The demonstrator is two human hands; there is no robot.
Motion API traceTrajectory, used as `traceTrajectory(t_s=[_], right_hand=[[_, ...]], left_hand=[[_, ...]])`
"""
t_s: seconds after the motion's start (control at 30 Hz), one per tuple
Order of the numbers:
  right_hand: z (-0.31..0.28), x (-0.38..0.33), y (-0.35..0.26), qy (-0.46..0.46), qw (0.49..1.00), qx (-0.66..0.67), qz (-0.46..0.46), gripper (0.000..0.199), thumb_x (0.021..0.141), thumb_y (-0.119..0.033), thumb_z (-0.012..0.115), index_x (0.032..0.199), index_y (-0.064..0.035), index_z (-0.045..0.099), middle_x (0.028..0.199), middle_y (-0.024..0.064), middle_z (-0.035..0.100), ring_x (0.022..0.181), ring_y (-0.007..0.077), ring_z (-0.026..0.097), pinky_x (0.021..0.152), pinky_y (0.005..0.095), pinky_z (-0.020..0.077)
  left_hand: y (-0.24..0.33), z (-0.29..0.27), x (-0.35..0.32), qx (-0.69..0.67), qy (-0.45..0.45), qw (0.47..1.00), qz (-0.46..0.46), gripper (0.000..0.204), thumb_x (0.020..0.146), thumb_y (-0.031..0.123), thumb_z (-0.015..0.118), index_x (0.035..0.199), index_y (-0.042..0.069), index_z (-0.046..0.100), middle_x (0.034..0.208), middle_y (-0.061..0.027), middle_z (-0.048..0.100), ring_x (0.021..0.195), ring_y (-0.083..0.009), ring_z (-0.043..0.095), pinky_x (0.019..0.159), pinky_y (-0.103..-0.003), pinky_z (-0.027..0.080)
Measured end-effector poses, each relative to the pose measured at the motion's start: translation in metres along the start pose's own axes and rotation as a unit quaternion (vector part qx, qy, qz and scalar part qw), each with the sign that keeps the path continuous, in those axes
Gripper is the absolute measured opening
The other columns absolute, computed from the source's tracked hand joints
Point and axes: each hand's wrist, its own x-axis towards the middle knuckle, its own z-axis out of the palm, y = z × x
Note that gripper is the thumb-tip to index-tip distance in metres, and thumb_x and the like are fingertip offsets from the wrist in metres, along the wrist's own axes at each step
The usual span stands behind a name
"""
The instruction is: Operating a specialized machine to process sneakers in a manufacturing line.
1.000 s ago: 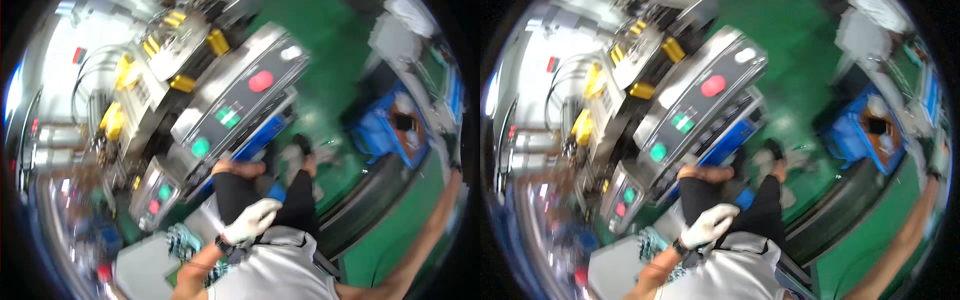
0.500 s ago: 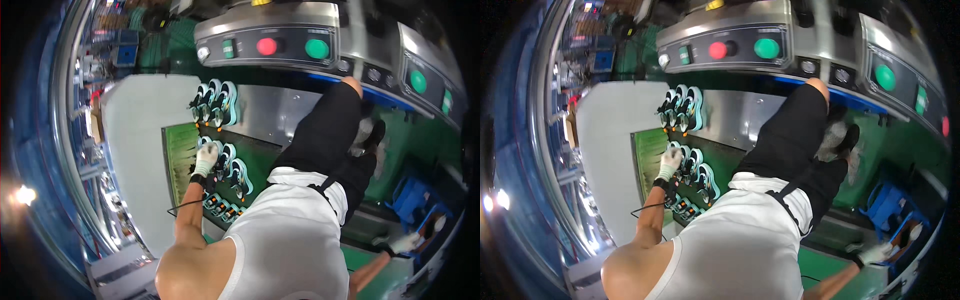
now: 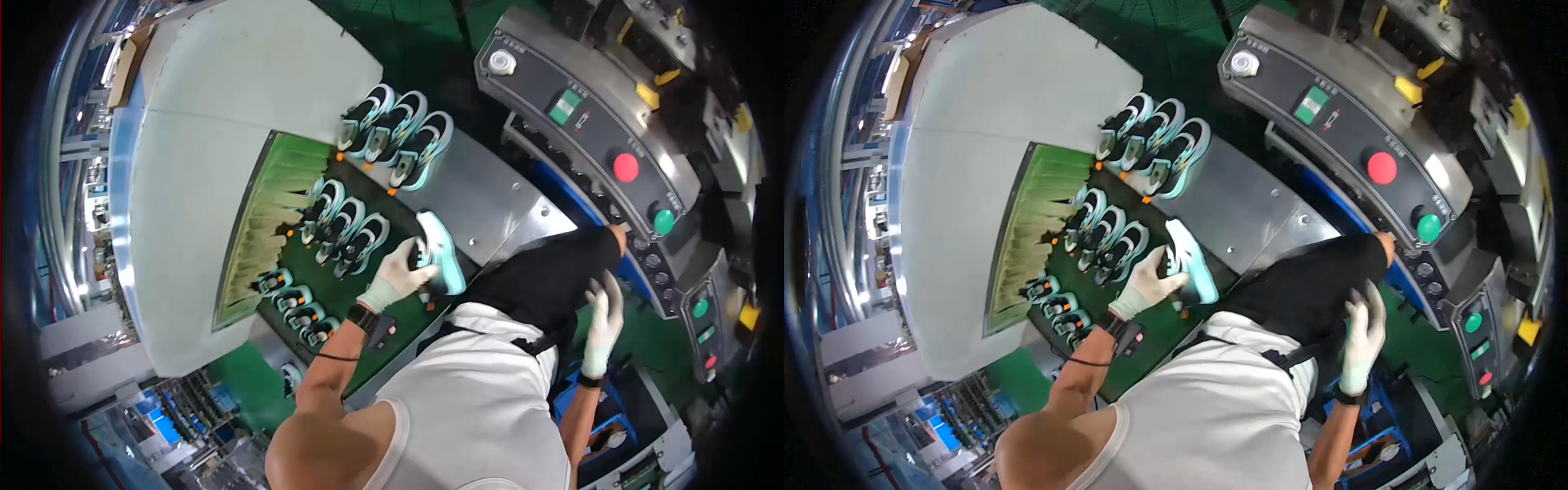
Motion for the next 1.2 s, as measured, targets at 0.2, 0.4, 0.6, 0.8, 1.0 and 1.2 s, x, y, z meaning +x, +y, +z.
traceTrajectory(t_s=[0.2, 0.4, 0.6, 0.8, 1.0, 1.2], right_hand=[[0.055, 0.055, -0.015, -0.422, 0.883, 0.207, 0.018, 0.061, 0.103, -0.05, 0.046, 0.127, 0.0045, 0.058, 0.12, 0.0158, 0.066, 0.1, 0.0187, 0.065, 0.092, 0.0314, 0.0501], [0.052, 0.047, -0.02, -0.262, 0.772, 0.563, 0.134, 0.049, 0.099, -0.036, 0.059, 0.134, -0.0024, 0.055, 0.128, 0.0102, 0.065, 0.115, 0.0204, 0.062, 0.1, 0.034, 0.048], [-0.004, -0.006, -0.045, -0.085, 0.83, 0.55, -0.045, 0.089, 0.071, -0.019, 0.088, 0.145, -0.0015, 0.043, 0.134, 0.012, 0.061, 0.118, 0.0274, 0.062, 0.101, 0.0429, 0.0507], [-0.024, -0.028, -0.011, -0.112, 0.75, 0.647, -0.079, 0.09, 0.071, -0.02, 0.087, 0.148, -0.0026, 0.041, 0.14, 0.0182, 0.057, 0.124, 0.0402, 0.057, 0.104, 0.0568, 0.046], [-0.011, -0.031, -0.015, -0.039, 0.799, 0.585, -0.133, 0.089, 0.076, -0.04, 0.083, 0.145, -0.0013, 0.044, 0.132, 0.0222, 0.06, 0.118, 0.0451, 0.059, 0.099, 0.0527, 0.0522], [-0.016, -0.041, 0.009, -0.026, 0.775, 0.621, -0.115, 0.08, 0.082, -0.025, 0.08, 0.146, 0.0004, 0.04, 0.136, 0.0164, 0.058, 0.119, 0.0323, 0.061, 0.102, 0.0475, 0.0502]], left_hand=[[0.149, -0.022, 0.041, -0.048, -0.115, 0.864, 0.487, 0.082, 0.067, 0.018, 0.088, 0.136, -0.004, 0.05, 0.134, -0.0178, 0.058, 0.126, -0.0283, 0.054, 0.11, -0.041, 0.04], [0.285, -0.046, 0.073, -0.03, -0.2, 0.788, 0.581, 0.061, 0.078, 0.011, 0.079, 0.134, 0.001, 0.054, 0.136, -0.0175, 0.057, 0.128, -0.0353, 0.054, 0.109, -0.043, 0.043], [0.343, -0.052, 0.114, 0.092, -0.017, 0.765, 0.637, 0.052, 0.085, 0.01, 0.074, 0.133, 0.001, 0.057, 0.132, -0.0187, 0.061, 0.125, -0.0324, 0.058, 0.107, -0.039, 0.044], [0.389, -0.027, 0.134, 0.093, -0.021, 0.757, 0.646, 0.047, 0.088, 0.008, 0.07, 0.132, -0.001, 0.057, 0.129, -0.0177, 0.062, 0.121, -0.0292, 0.061, 0.102, -0.037, 0.048], [0.393, -0.014, 0.135, 0.115, -0.015, 0.752, 0.649, 0.044, 0.089, 0.007, 0.068, 0.131, -0.001, 0.057, 0.127, -0.0172, 0.063, 0.116, -0.0259, 0.063, 0.097, -0.034, 0.051], [0.419, -0.009, 0.195, 0.14, -0.018, 0.779, 0.61, 0.034, 0.095, 0.012, 0.06, 0.126, -0.001, 0.058, 0.122, -0.0219, 0.063, 0.115, -0.0366, 0.061, 0.101, -0.04, 0.048]])
